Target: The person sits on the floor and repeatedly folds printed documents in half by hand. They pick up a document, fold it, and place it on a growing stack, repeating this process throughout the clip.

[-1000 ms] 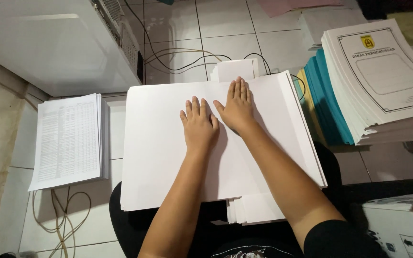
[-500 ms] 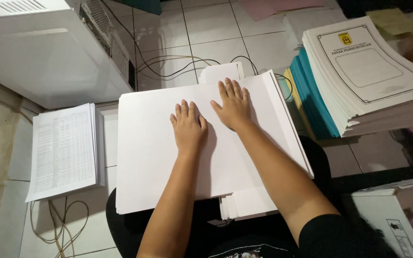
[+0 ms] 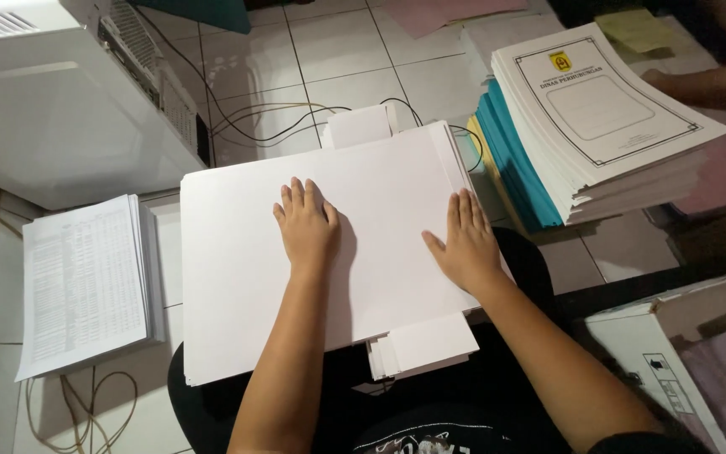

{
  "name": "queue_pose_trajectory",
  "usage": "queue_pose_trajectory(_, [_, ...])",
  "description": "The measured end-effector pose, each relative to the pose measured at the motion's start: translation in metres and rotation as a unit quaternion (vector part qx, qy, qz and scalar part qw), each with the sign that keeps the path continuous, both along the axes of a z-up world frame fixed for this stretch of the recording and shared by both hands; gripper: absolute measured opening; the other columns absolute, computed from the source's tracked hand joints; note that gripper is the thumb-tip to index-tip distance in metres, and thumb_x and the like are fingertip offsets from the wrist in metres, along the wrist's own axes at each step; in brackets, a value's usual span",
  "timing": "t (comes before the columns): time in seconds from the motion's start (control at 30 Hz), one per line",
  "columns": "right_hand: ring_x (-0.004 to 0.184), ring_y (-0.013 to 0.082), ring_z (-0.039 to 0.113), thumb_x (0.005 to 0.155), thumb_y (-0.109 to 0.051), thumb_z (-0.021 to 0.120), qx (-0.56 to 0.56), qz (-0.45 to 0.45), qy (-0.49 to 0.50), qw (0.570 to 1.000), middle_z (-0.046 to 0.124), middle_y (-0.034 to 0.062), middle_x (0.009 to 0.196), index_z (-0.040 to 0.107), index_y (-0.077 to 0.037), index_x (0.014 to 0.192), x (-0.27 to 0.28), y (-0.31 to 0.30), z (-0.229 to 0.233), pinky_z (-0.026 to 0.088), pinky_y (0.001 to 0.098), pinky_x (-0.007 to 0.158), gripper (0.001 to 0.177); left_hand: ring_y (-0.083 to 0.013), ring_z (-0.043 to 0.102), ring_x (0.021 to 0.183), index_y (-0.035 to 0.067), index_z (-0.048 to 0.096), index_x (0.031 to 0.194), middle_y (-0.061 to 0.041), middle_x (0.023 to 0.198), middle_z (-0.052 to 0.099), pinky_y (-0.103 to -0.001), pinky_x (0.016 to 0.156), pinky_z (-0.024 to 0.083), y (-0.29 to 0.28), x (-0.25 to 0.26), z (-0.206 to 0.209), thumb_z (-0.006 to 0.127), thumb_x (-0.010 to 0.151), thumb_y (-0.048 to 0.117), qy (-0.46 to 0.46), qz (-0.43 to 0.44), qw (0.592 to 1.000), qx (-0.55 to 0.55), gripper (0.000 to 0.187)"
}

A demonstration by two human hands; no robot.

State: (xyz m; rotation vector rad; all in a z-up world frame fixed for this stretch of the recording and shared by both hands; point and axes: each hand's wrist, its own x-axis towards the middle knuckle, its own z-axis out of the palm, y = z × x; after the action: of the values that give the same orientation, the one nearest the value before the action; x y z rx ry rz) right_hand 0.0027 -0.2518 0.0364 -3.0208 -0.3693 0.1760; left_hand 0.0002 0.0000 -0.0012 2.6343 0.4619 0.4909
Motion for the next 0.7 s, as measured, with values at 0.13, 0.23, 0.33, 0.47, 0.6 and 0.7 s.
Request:
queue_pose_trajectory(0.13, [0.155, 0.0406, 0.013, 0.101, -0.065, 0.037, -0.074, 0.041, 0.033, 0.996, 0.018, 0.032, 0.164, 0.02, 0.009, 0.157, -0.047, -0.022, -0.008, 0.007, 0.0478, 0.126, 0.094, -0.036, 0.038, 0.147, 0.008, 0.054, 0.146, -0.02, 0.154, 0.048, -0.055, 0.119, 0.022, 0.001, 0.0, 0.0, 0.052, 0.095, 0.027, 0.0, -0.002, 1.0, -0.003, 0.054])
queue_pose_trajectory(0.23, [0.155, 0.0456, -0.001, 0.091, -0.084, 0.043, -0.07, 0.129, 0.164, 0.976, 0.0, 0.0335, 0.166, 0.007, 0.003, 0.16, -0.075, -0.022, 0.009, 0.002, 0.0529, 0.125, 0.117, -0.0353, 0.037, 0.147, 0.009, 0.053, 0.146, -0.02, 0.154, 0.048, -0.055, 0.119, 0.021, 0.0, -0.001, -0.001, 0.051, 0.096, 0.027, 0.003, -0.002, 1.0, -0.006, 0.054])
queue_pose_trajectory(0.33, [0.153, 0.0494, -0.005, 0.08, -0.08, 0.069, -0.087, 0.201, 0.192, 0.957, -0.003, 0.0312, 0.166, 0.005, -0.007, 0.163, -0.088, -0.007, 0.02, 0.001, 0.0552, 0.123, 0.128, -0.0359, 0.038, 0.147, 0.009, 0.054, 0.146, -0.02, 0.154, 0.048, -0.055, 0.118, 0.023, 0.0, -0.001, -0.002, 0.052, 0.096, 0.028, 0.003, -0.007, 1.0, 0.014, 0.054])
queue_pose_trajectory(0.47, [0.154, 0.0477, 0.0, 0.066, -0.078, 0.078, -0.071, 0.26, 0.175, 0.947, 0.002, 0.0282, 0.167, 0.008, -0.011, 0.164, -0.073, 0.013, 0.027, 0.002, 0.0544, 0.123, 0.138, -0.0359, 0.038, 0.147, 0.009, 0.053, 0.147, -0.02, 0.154, 0.048, -0.055, 0.118, 0.022, 0.002, 0.001, -0.006, 0.052, 0.096, 0.028, 0.004, -0.002, 1.0, 0.019, 0.054])
queue_pose_trajectory(0.6, [0.155, 0.0458, -0.002, 0.054, -0.075, 0.081, -0.052, 0.325, 0.214, 0.92, 0.0, 0.027, 0.169, 0.004, -0.015, 0.165, -0.06, 0.039, 0.043, -0.002, 0.0547, 0.123, 0.148, -0.0362, 0.038, 0.147, 0.009, 0.053, 0.147, -0.02, 0.155, 0.047, -0.055, 0.118, 0.022, 0.003, 0.001, -0.007, 0.051, 0.096, 0.03, 0.009, -0.007, 1.0, 0.016, 0.055])
queue_pose_trajectory(0.7, [0.155, 0.0466, -0.002, 0.054, -0.071, 0.08, -0.03, 0.376, 0.209, 0.902, 0.001, 0.0287, 0.168, 0.002, -0.014, 0.165, -0.059, 0.058, 0.037, -0.003, 0.0563, 0.123, 0.147, -0.0365, 0.038, 0.147, 0.009, 0.053, 0.147, -0.02, 0.154, 0.048, -0.055, 0.118, 0.023, 0.003, 0.004, -0.011, 0.051, 0.096, 0.03, 0.009, 0.0, 1.0, 0.028, 0.055])
